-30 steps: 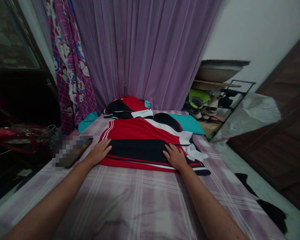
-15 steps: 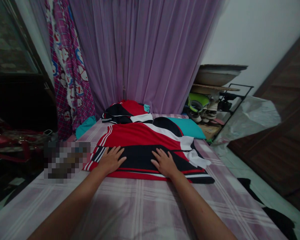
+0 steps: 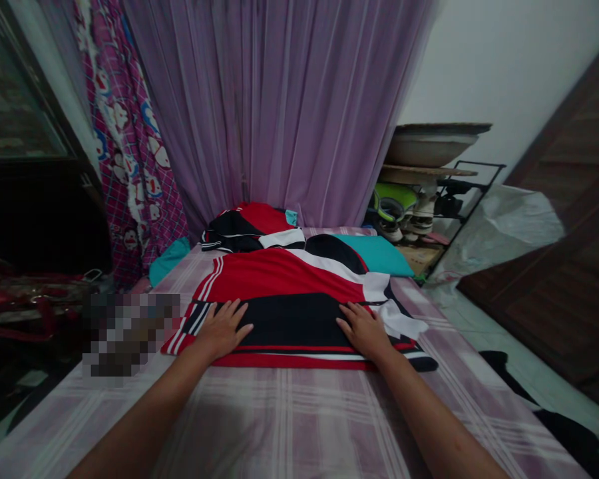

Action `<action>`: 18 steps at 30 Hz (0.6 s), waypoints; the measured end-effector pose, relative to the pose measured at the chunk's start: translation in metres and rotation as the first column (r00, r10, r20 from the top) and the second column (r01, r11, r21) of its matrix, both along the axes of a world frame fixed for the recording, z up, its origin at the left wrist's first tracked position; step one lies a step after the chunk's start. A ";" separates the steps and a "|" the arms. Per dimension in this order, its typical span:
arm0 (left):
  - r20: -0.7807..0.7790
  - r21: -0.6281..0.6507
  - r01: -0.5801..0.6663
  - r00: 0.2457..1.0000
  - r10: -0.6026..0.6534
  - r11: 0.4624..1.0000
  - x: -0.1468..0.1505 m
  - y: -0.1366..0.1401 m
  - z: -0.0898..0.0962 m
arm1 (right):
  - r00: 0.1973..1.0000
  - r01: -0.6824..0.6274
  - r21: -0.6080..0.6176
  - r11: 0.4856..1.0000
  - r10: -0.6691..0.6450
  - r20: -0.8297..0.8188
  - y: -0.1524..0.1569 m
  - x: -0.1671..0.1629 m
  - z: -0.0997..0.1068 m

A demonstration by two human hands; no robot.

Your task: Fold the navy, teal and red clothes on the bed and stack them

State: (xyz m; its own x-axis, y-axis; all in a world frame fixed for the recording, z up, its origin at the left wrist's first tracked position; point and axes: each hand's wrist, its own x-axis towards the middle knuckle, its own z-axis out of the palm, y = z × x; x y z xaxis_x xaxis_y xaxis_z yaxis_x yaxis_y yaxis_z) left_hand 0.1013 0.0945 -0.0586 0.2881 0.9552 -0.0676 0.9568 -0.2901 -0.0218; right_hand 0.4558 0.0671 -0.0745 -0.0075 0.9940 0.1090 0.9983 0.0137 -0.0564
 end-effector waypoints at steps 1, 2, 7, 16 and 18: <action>-0.003 -0.006 0.001 1.000 -0.001 1.000 0.000 0.000 0.000 | 1.000 -0.006 0.006 1.000 0.006 -0.005 0.003 0.001 0.004; -0.005 -0.009 0.002 1.000 -0.002 1.000 0.000 0.000 0.001 | 1.000 -0.016 0.008 1.000 0.016 -0.009 0.007 0.002 0.009; -0.022 -0.056 0.010 1.000 -0.011 0.998 0.001 0.005 0.010 | 0.999 -0.032 0.044 0.999 0.032 0.002 0.047 0.012 0.041; 0.102 -0.076 -0.056 0.993 0.064 0.996 -0.031 0.077 0.048 | 0.997 0.076 0.169 0.983 -0.074 -0.013 0.158 0.022 0.055; 0.073 -0.019 -0.082 0.994 0.083 0.996 -0.043 0.106 0.050 | 0.991 0.135 0.184 0.974 -0.129 -0.042 0.182 0.031 0.058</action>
State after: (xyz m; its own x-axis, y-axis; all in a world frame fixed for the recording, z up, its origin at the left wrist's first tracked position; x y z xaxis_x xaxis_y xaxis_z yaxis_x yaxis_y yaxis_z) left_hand 0.0585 0.2009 -0.0082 0.2130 0.9750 -0.0641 0.9763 -0.2097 0.0535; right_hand 0.4869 0.2493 -0.0161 0.1283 0.9484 0.2899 0.9900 -0.1050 -0.0947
